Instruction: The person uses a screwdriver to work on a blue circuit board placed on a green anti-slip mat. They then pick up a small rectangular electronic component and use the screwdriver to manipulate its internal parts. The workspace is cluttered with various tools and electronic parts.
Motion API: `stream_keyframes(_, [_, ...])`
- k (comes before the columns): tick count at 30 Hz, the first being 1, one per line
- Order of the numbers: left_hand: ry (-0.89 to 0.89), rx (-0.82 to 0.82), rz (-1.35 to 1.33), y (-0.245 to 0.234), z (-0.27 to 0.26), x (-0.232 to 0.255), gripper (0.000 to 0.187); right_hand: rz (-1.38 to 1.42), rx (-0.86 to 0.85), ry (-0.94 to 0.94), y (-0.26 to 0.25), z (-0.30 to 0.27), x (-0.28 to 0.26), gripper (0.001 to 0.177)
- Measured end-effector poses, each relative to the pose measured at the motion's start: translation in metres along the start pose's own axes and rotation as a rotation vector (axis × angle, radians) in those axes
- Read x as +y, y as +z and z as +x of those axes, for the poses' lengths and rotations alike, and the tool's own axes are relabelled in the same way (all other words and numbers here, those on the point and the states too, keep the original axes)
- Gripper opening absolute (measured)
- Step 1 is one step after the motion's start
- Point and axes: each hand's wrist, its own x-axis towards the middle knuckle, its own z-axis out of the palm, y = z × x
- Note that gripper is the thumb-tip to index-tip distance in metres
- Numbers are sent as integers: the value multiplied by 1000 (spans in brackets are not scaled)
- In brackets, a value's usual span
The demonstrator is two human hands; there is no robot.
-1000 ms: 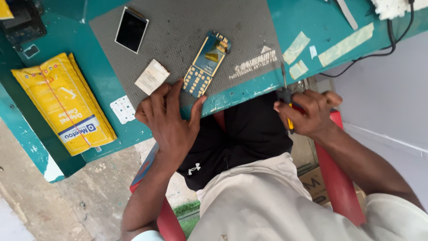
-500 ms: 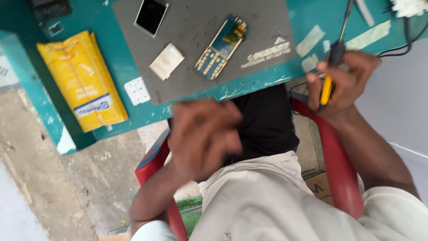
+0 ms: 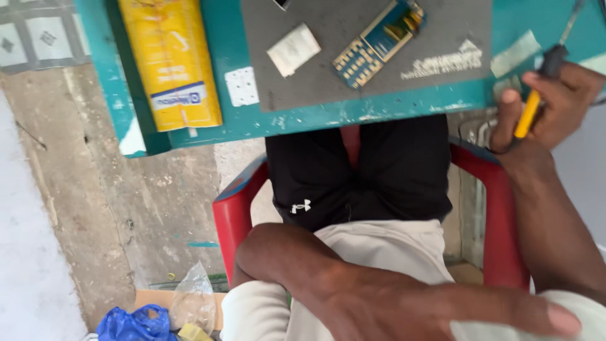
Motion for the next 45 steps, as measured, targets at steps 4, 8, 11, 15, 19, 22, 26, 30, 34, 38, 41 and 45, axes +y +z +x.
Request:
stream_keyframes(4, [82, -3, 343, -7, 27, -27, 31, 172, -30, 122, 4, -14, 6, 29])
stream_keyframes(8, [56, 28, 687, -8, 43, -46, 28, 286, -32, 157, 8, -9, -2, 28])
stream_keyframes(11, [132, 72, 614, -17, 37, -21, 23, 275, -22, 137, 6, -5, -8, 27])
stream_keyframes(15, [232, 227, 544, -43, 30, 29, 22, 193, -43, 61, 2, 1, -12, 25])
stream_keyframes(19, [276, 478, 569, -64, 10, 56, 26, 191, -28, 82, -2, 4, -17, 28])
stream_keyframes(22, [48, 673, 688, -67, -22, 51, 20, 107, -22, 64, -6, 3, -16, 28])
stream_keyframes(26, [-343, 1132, 1067, -64, -68, 15, 18, 16, 13, 40, -5, 3, -14, 28])
stream_keyframes(30, [-966, 1353, 978, -69, -118, -17, 66, 6, 8, 0, -5, 2, -12, 30])
stream_keyframes(34, [-1020, 1128, 1409, -67, -151, -44, 69, 27, -16, 29, -6, -1, -10, 29])
stream_keyframes(38, [-1280, 847, 963, -70, -136, -32, 48, 21, -14, 33, -5, 1, -8, 29])
stream_keyframes(41, [-1102, 786, 648, -68, -105, 15, 33, -12, -16, 32, -3, 0, -8, 28])
stream_keyframes(45, [-398, 925, 1053, -101, -71, 55, 12, -26, -24, 15, -3, 1, -8, 27])
